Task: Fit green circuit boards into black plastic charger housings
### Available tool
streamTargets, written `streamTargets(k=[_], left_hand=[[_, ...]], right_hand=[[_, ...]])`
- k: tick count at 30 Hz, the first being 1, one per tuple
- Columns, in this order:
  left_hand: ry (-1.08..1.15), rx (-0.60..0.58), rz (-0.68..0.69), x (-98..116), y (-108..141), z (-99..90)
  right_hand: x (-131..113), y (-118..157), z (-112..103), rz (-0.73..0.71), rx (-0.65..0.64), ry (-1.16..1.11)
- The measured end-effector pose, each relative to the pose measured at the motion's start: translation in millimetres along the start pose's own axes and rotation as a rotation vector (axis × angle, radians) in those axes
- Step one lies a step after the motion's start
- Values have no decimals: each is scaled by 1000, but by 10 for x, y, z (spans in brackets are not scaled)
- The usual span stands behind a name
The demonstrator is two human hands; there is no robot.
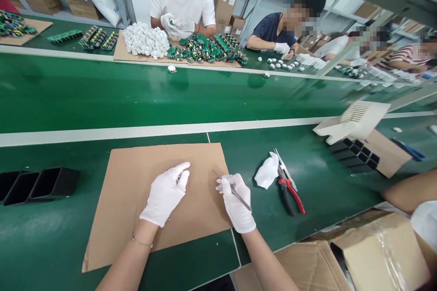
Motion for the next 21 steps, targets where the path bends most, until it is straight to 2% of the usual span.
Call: streamTargets(k=[2,7,21], left_hand=[[-2,2,-2,1,-1,-2],[13,-8,-23,-3,-6,-1],[14,-3,-7,21,9,-14]], right_hand=[[-24,5,4,-25,0,60],[-6,15,-1,14,3,24],[-24,4,6,-2,0,76]])
Point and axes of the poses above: each hand's wrist, its own y-axis away from the middle knuckle, its own z-axis out of the palm, x = y × z, the point moved 8 cm from there along -y, towards the middle knuckle, and after that the axes turned 2 degrees about x, right-handed, at the moved point
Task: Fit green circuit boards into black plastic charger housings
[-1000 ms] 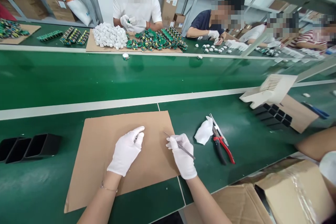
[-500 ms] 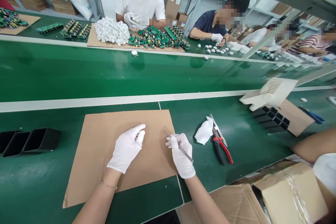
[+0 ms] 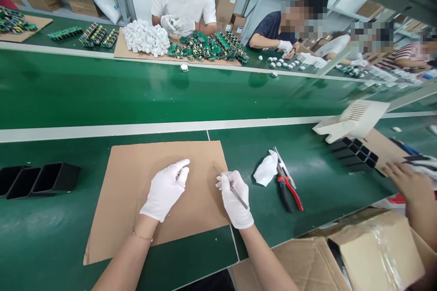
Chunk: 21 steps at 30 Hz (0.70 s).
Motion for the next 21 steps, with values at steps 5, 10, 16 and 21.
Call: streamTargets(k=[5,10,16,21], left_hand=[[-11,4,5,7,-3,-7],[-10,-5,-8,-2,-2,-6],[-13,-8,-19,-3,-3,-1],[-8,-15,-34,-25,-2,-1]], right_hand=[[-30,5,-5,-2,1,9],[-25,9,-23,1,6,-32],[-18,-14,-6,-5,2,-14],[-26,-7,-30,6,7,-55]])
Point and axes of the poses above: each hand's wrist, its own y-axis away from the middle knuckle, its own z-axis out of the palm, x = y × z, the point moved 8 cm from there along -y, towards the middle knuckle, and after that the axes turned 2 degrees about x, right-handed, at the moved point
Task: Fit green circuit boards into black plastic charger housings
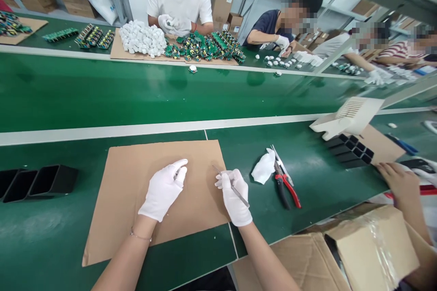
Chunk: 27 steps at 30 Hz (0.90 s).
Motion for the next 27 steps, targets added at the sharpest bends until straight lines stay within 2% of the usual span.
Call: streamTargets(k=[19,27], left_hand=[[-2,17,14,26,-1,-12],[15,9,16,49,-3,-22]], right_hand=[[-57,1,-3,-12,30,64],[-21,-3,-26,25,42,10]])
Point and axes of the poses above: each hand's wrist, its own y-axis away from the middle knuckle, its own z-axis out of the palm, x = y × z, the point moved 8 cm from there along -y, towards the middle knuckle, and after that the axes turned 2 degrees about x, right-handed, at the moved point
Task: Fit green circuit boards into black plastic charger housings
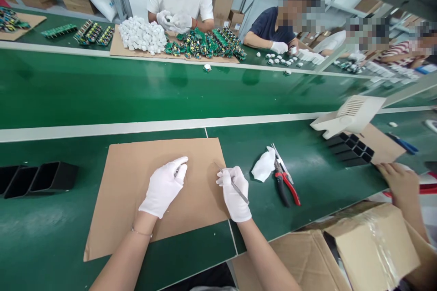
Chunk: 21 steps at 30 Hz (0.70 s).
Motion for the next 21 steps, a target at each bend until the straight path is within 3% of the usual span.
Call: streamTargets(k=[21], left_hand=[[-19,-16,-8,18,8,-12]], right_hand=[[-2,16,-11,2,47,-54]])
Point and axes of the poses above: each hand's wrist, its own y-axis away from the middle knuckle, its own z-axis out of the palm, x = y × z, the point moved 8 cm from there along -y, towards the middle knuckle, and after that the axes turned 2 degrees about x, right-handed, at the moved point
